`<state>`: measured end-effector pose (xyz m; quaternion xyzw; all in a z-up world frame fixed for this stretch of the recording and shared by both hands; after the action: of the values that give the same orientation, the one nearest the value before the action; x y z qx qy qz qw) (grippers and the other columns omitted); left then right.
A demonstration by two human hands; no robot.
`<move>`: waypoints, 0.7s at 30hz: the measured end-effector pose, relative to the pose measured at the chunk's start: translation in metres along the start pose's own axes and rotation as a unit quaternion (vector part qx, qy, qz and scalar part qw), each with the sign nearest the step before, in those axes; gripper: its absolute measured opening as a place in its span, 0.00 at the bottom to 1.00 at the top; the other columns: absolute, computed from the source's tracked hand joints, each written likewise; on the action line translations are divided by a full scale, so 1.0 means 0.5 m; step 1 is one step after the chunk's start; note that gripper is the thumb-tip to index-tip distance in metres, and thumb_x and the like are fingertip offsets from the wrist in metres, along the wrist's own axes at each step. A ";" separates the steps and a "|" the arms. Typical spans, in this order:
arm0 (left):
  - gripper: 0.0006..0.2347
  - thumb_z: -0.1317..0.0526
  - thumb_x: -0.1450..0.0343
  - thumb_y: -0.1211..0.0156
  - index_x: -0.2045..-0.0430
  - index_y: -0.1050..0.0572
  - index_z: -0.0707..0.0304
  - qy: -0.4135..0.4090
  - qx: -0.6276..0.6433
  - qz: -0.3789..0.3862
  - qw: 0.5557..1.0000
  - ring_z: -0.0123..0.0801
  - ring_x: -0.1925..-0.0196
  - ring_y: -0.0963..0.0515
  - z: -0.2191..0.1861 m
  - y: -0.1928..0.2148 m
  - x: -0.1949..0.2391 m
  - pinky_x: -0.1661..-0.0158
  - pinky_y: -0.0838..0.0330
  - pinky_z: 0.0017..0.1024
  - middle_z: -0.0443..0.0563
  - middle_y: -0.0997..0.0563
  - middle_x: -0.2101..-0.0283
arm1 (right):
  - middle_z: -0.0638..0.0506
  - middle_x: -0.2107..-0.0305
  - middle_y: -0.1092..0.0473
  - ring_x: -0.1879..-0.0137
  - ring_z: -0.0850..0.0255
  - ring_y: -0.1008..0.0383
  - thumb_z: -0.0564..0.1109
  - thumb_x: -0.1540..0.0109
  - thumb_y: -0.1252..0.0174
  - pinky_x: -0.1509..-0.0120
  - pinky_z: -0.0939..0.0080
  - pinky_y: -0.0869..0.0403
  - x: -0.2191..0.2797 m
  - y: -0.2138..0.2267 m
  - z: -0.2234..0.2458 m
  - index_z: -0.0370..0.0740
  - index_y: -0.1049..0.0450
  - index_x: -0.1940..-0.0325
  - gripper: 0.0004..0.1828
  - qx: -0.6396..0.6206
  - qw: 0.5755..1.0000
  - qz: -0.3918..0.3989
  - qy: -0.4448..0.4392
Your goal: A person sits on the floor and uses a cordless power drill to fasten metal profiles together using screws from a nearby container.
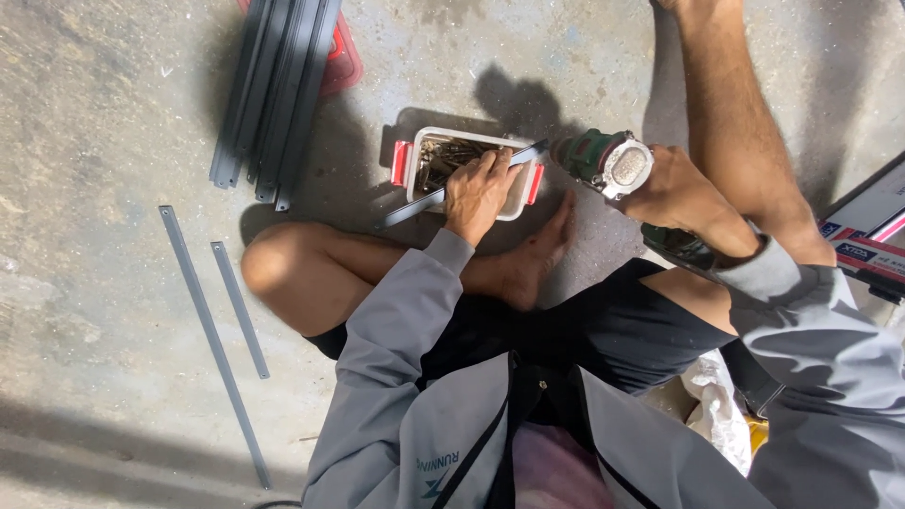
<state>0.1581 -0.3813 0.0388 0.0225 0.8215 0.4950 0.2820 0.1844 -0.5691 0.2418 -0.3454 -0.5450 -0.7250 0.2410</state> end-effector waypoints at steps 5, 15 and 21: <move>0.14 0.46 0.26 0.42 0.61 0.21 0.55 0.001 0.002 0.001 1.000 0.33 0.75 0.19 -0.003 0.000 -0.001 0.73 0.24 0.27 0.45 0.22 0.70 | 0.20 0.55 0.27 0.50 0.27 0.22 0.41 0.43 0.36 0.48 0.35 0.22 -0.001 -0.003 -0.005 0.21 0.25 0.44 0.26 -0.028 0.999 0.009 -0.020; 0.16 0.54 0.31 0.30 0.55 0.21 0.62 0.039 0.043 0.057 0.997 0.32 0.80 0.25 -0.008 0.017 -0.008 0.76 0.28 0.27 0.48 0.21 0.64 | 0.49 0.71 0.25 0.66 0.58 0.27 0.38 0.46 0.37 0.60 0.59 0.29 -0.028 -0.035 -0.090 0.33 0.25 0.57 0.14 -0.097 0.990 -0.038 0.092; 0.16 0.53 0.31 0.29 0.55 0.22 0.60 0.037 0.022 0.053 0.998 0.31 0.83 0.28 -0.008 0.025 -0.016 0.79 0.31 0.27 0.46 0.25 0.69 | 0.43 0.56 0.21 0.53 0.51 0.18 0.32 0.48 0.33 0.44 0.56 0.19 -0.025 -0.037 -0.121 0.38 0.30 0.39 0.33 0.003 0.995 0.079 -0.058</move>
<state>0.1596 -0.3807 0.0540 0.0536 0.8400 0.4914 0.2239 0.1646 -0.6219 0.2103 -0.4276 -0.5316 -0.6808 0.2665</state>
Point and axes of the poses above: each hand's wrist, its own x-axis away from the middle knuckle, its own y-axis out of the back of the hand, z = x × y, the point moved 3 cm from there along -x, towards the middle knuckle
